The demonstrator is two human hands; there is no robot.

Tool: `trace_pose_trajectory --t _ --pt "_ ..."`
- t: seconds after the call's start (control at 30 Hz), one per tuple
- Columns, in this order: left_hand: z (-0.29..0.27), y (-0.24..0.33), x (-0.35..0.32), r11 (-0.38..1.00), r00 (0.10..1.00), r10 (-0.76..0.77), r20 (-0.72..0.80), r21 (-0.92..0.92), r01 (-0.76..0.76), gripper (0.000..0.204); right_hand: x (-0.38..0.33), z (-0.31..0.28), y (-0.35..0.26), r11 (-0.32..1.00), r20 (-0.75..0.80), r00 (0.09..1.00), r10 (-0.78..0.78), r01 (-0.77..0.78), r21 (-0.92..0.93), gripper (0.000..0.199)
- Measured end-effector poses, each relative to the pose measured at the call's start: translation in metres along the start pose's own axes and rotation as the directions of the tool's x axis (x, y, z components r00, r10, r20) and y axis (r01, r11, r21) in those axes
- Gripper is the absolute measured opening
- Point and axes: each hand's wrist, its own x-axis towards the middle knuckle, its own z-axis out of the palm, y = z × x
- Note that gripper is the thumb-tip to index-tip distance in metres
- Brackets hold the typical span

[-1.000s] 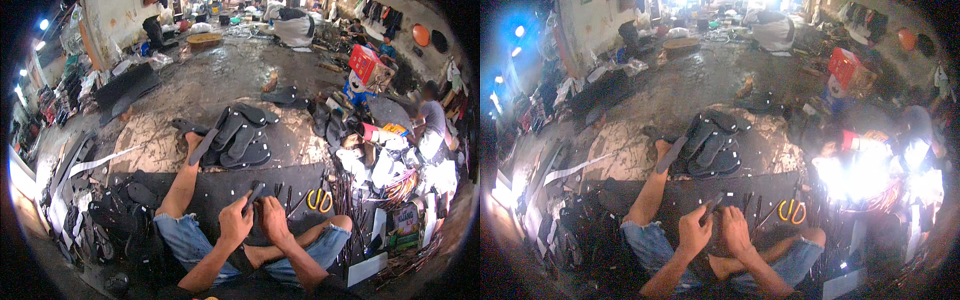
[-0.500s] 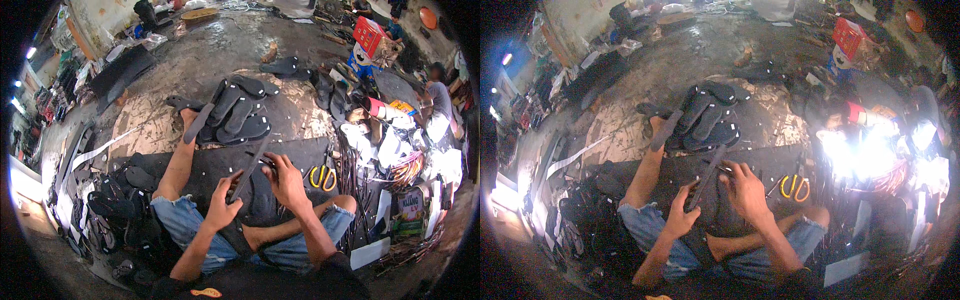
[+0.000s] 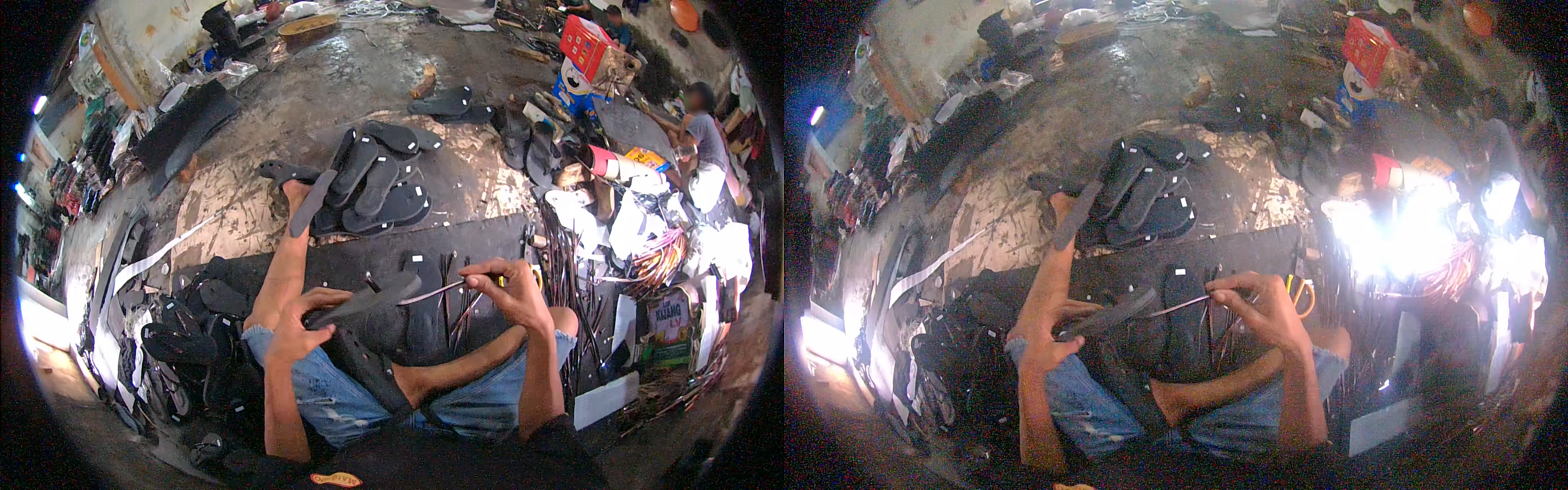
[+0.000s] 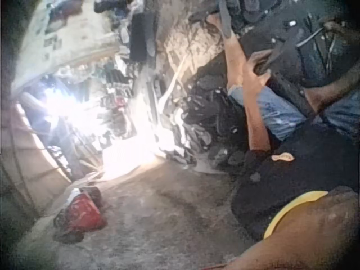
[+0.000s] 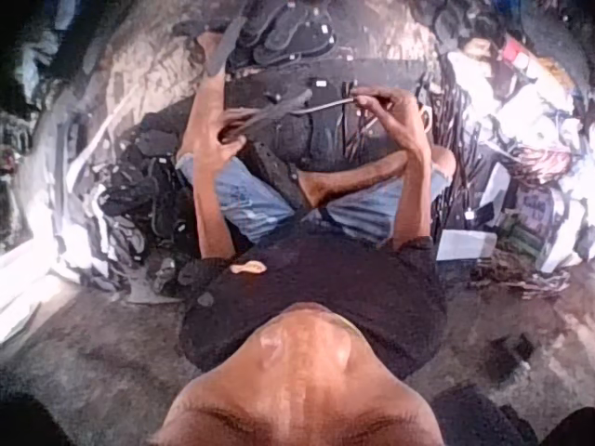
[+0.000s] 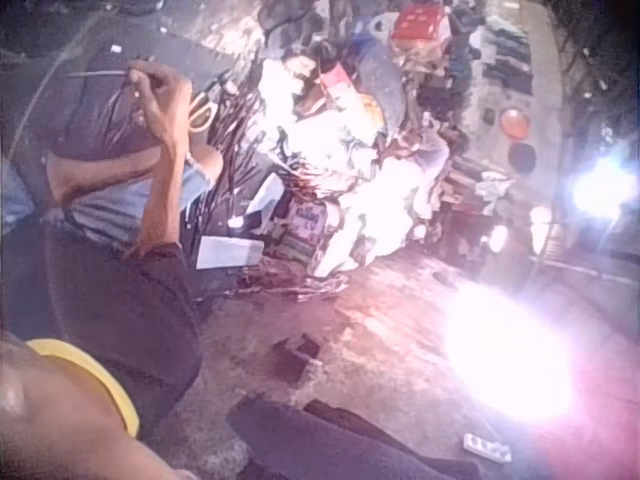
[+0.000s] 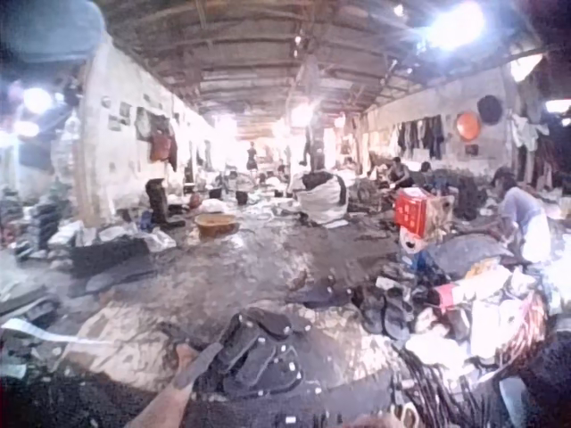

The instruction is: The person sits on the floor and assembles black sandals by inserting thin straps into pre-punched holes on the soles. They handle multiple sandals one at a time, threading and adjusting the straps by hand, then placing finished units aside.

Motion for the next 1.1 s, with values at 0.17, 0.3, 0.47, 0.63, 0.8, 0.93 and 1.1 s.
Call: trace_pose_trajectory --t 0.17,0.3,0.47,0.63,0.8,0.93,1.1 --pt "0.1 0.019 0.018 0.834 0.965 -0.204 -0.162 -0.545 0.085 0.038 0.0 0.084 0.023 0.952 -0.108 0.994 0.016 0.018 0.307 0.019" --pt "0.132 0.032 0.033 0.782 0.886 -0.309 -0.347 -0.623 0.028 0.029 0.006 0.09 0.007 0.843 -0.225 0.884 -0.41 0.272 -0.465 0.017" --pt "0.147 0.04 0.044 0.716 0.819 -0.407 -0.404 -0.698 0.012 0.034 0.016 0.088 0.001 0.926 -0.217 0.973 0.072 0.016 0.378 0.014" --pt "0.151 0.035 0.046 0.731 0.817 -0.405 -0.41 -0.682 0.02 0.041 0.003 0.111 -0.011 0.919 -0.408 0.911 0.066 0.103 0.38 0.015" --pt "0.154 0.049 0.049 0.838 0.814 -0.32 -0.485 -0.546 0.004 0.035 0.007 0.134 -0.013 0.931 -0.531 0.841 0.101 0.108 0.35 0.014" --pt "0.154 0.046 0.051 0.954 0.882 -0.174 -0.439 -0.296 0.042 0.031 0.009 0.137 -0.004 0.873 -0.511 0.845 0.158 0.122 0.472 0.012" --pt "0.151 0.04 0.054 0.977 0.866 -0.178 -0.467 -0.186 0.101 0.03 0.024 0.119 0.024 0.82 -0.201 0.962 0.183 -0.036 0.571 0.02"
